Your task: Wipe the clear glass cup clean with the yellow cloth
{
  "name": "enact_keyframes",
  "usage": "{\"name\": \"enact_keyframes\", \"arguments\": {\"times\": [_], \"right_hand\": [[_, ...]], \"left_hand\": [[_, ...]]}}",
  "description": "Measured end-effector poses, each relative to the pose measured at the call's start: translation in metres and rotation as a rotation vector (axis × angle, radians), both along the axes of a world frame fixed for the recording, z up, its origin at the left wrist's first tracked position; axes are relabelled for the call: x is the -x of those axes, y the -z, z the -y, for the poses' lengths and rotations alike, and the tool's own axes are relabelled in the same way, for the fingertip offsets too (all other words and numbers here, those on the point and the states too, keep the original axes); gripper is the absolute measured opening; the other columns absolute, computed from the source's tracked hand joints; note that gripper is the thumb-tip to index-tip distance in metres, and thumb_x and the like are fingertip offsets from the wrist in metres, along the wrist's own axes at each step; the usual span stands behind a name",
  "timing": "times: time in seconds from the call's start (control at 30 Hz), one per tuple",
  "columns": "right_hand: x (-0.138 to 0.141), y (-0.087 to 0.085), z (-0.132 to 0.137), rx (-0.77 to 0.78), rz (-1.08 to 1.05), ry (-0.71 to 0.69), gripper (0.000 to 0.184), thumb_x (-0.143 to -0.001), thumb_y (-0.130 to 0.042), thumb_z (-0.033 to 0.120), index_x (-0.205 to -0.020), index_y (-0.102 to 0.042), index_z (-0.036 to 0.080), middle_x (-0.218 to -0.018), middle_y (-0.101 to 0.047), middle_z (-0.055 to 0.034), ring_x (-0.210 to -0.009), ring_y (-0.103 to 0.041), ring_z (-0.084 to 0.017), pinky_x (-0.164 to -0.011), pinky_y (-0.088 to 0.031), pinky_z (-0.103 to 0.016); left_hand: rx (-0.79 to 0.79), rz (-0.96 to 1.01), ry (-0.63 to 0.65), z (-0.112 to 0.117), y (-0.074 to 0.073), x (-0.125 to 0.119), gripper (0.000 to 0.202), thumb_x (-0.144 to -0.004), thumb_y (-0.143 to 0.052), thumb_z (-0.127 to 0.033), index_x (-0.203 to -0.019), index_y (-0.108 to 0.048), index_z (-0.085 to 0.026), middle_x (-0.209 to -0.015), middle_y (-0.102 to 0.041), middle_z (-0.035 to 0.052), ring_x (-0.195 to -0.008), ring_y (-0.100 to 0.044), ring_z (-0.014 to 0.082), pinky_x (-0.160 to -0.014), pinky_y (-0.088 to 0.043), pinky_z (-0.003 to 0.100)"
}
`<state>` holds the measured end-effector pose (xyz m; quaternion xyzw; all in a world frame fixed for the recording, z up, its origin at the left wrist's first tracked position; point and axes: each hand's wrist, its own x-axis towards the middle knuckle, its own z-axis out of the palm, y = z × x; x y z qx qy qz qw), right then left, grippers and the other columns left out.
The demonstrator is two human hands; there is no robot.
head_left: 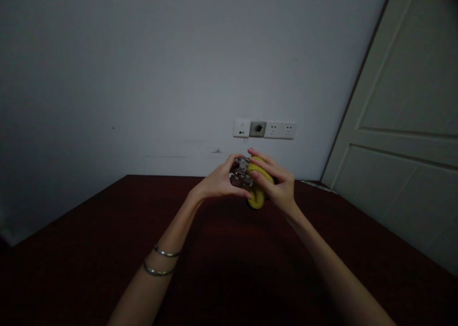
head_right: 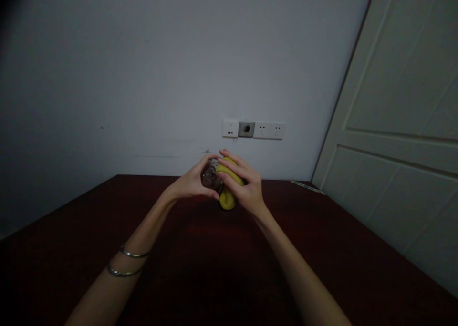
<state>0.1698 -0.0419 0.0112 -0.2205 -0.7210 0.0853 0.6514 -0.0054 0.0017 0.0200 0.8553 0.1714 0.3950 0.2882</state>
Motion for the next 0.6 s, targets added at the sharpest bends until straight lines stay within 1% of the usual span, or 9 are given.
{"name": "enact_keyframes", "arguments": {"times": [0.07,0.13,0.27,0.33,0.4,0.47,0.6], "right_hand": [[0.001,-0.001,0.003,-0.025,0.01,-0.002,0.026,-0.08,-0.067,0.028,-0.105,-0.07,0.033,-0.126,-0.063,-0.0003,-0.12,-0.057,-0.023,-0.107,-0.04,-0.049],[0.002,-0.003,0.004,0.002,-0.032,-0.014,0.024,-0.081,-0.066,0.029,-0.104,-0.071,0.032,-0.125,-0.064,-0.0005,-0.119,-0.057,-0.023,-0.107,-0.041,-0.048],[0.005,-0.005,-0.001,0.187,-0.169,-0.02,0.025,-0.083,-0.062,0.037,-0.105,-0.071,0.029,-0.12,-0.068,-0.0027,-0.116,-0.06,-0.023,-0.106,-0.042,-0.048],[0.006,-0.005,-0.002,0.241,-0.19,-0.019,0.027,-0.084,-0.061,0.038,-0.107,-0.071,0.028,-0.119,-0.068,-0.0033,-0.115,-0.061,-0.023,-0.105,-0.042,-0.048],[0.007,-0.004,-0.001,0.197,-0.176,-0.007,0.025,-0.084,-0.061,0.036,-0.106,-0.071,0.028,-0.119,-0.068,-0.0031,-0.115,-0.06,-0.022,-0.106,-0.042,-0.047],[0.008,-0.003,0.003,0.087,-0.127,0.023,0.023,-0.085,-0.06,0.031,-0.105,-0.071,0.029,-0.121,-0.067,-0.0025,-0.116,-0.06,-0.022,-0.106,-0.042,-0.047],[0.01,-0.001,0.012,-0.135,0.084,0.086,0.029,-0.083,-0.062,0.022,-0.11,-0.069,0.032,-0.128,-0.062,-0.0014,-0.124,-0.054,-0.024,-0.107,-0.041,-0.05]], "left_hand": [[-0.016,0.033,-0.003,0.002,-0.001,0.0,0.09,-0.053,-0.086,-0.036,-0.128,-0.038,-0.023,-0.13,-0.051,0.0127,-0.122,-0.047,0.0314,-0.105,-0.037,0.046],[-0.014,0.056,0.001,0.004,-0.002,-0.001,0.09,-0.052,-0.086,-0.036,-0.127,-0.039,-0.022,-0.131,-0.05,0.0127,-0.122,-0.048,0.0313,-0.105,-0.037,0.045],[0.007,0.062,-0.001,0.008,-0.004,-0.002,0.089,-0.051,-0.086,-0.036,-0.125,-0.04,-0.02,-0.125,-0.053,0.012,-0.115,-0.052,0.0301,-0.102,-0.04,0.045],[-0.003,0.056,-0.012,0.009,-0.005,-0.001,0.088,-0.051,-0.086,-0.035,-0.125,-0.04,-0.018,-0.123,-0.054,0.012,-0.114,-0.052,0.0296,-0.102,-0.04,0.044],[-0.025,0.044,-0.022,0.009,-0.006,-0.001,0.087,-0.053,-0.085,-0.035,-0.125,-0.039,-0.018,-0.124,-0.053,0.0124,-0.114,-0.052,0.0292,-0.101,-0.041,0.044],[-0.06,0.022,-0.031,0.008,-0.005,0.0,0.087,-0.055,-0.084,-0.035,-0.127,-0.037,-0.019,-0.125,-0.053,0.0126,-0.116,-0.052,0.0292,-0.101,-0.041,0.043],[-0.105,0.01,-0.046,0.008,-0.005,0.001,0.084,-0.059,-0.082,-0.03,-0.128,-0.035,-0.022,-0.13,-0.05,0.0123,-0.119,-0.05,0.0293,-0.101,-0.041,0.044]]}}
